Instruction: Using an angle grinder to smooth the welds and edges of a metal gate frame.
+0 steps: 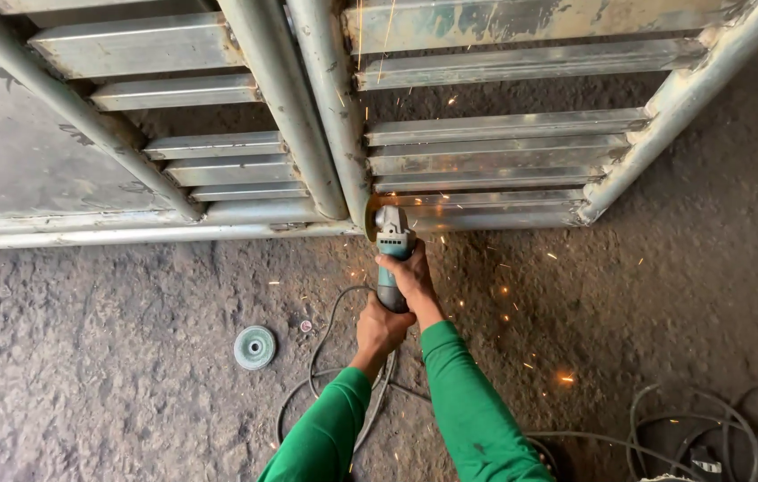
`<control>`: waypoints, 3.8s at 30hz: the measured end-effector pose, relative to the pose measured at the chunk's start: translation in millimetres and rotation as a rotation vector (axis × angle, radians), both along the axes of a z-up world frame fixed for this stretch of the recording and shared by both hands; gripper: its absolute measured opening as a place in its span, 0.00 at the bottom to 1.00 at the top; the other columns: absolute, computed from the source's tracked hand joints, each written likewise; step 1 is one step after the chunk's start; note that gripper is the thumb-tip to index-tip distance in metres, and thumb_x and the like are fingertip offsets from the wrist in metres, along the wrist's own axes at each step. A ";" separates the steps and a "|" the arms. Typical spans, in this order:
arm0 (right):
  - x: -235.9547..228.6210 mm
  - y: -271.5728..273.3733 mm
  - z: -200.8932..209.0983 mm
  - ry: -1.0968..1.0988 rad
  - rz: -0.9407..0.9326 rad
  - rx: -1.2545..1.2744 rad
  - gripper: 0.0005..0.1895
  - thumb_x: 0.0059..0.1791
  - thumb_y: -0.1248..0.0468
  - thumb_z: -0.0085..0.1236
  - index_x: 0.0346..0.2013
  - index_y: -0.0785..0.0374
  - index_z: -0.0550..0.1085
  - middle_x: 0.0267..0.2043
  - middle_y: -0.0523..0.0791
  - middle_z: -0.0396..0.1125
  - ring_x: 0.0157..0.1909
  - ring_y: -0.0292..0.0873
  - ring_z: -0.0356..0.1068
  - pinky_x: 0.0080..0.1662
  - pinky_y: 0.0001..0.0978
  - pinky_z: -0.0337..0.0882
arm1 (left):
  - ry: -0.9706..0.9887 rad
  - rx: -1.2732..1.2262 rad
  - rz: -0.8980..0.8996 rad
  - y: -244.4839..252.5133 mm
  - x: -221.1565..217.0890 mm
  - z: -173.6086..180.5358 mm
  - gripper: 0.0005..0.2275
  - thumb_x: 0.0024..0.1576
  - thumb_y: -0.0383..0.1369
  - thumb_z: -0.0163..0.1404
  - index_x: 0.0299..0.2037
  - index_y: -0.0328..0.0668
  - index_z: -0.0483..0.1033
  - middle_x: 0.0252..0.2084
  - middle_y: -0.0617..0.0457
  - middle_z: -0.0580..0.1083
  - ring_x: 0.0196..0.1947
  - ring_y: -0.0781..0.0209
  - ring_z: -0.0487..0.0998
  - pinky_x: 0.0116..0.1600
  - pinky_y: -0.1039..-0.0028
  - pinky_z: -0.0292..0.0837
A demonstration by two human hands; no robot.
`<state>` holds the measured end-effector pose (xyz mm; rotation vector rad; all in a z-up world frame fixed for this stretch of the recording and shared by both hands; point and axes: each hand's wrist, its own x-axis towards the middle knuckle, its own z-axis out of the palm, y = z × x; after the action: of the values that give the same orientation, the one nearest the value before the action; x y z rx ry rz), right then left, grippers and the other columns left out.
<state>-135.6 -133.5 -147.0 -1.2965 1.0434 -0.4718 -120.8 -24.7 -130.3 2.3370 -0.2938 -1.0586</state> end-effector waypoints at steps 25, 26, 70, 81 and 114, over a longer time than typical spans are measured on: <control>13.2 -13.8 -0.2 -0.176 0.056 0.008 0.43 0.33 0.52 0.73 0.54 0.62 0.60 0.40 0.49 0.63 0.44 0.50 0.68 0.45 0.48 0.68 | -0.086 0.114 0.021 -21.4 -5.9 28.0 0.25 0.43 0.43 0.55 0.50 0.47 0.66 0.42 0.41 0.80 0.50 0.38 0.82 0.54 0.50 0.75; 12.0 -14.6 -4.0 -0.187 0.059 0.014 0.42 0.34 0.53 0.72 0.54 0.62 0.59 0.40 0.48 0.63 0.44 0.49 0.67 0.45 0.48 0.68 | -0.107 0.126 0.023 -21.5 -6.1 23.2 0.25 0.42 0.43 0.55 0.50 0.48 0.66 0.41 0.41 0.80 0.49 0.38 0.82 0.54 0.50 0.76; 19.4 -17.1 -16.2 -0.270 0.071 0.116 0.44 0.34 0.54 0.75 0.56 0.65 0.60 0.41 0.50 0.64 0.44 0.50 0.69 0.45 0.48 0.70 | -0.092 0.107 0.029 -16.6 -9.3 52.3 0.26 0.43 0.42 0.56 0.51 0.40 0.67 0.46 0.38 0.79 0.52 0.35 0.80 0.56 0.47 0.74; 17.8 -58.2 -24.9 -0.314 -0.019 0.205 0.36 0.28 0.63 0.68 0.50 0.56 0.68 0.41 0.46 0.70 0.35 0.40 0.68 0.35 0.33 0.72 | -0.060 0.110 0.044 -48.7 -10.4 40.7 0.30 0.39 0.50 0.56 0.48 0.40 0.69 0.46 0.37 0.80 0.47 0.34 0.81 0.52 0.54 0.74; 18.4 -1.3 27.6 -0.102 0.033 0.037 0.51 0.37 0.49 0.72 0.65 0.64 0.54 0.54 0.58 0.61 0.58 0.61 0.65 0.54 0.59 0.63 | -0.108 0.046 0.015 -6.4 8.4 33.4 0.28 0.41 0.42 0.57 0.52 0.45 0.67 0.41 0.39 0.79 0.47 0.34 0.82 0.50 0.47 0.75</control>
<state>-117.2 -134.9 -119.4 -1.2421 0.9409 -0.4863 -112.4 -31.1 -96.9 2.4389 -0.2950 -0.9428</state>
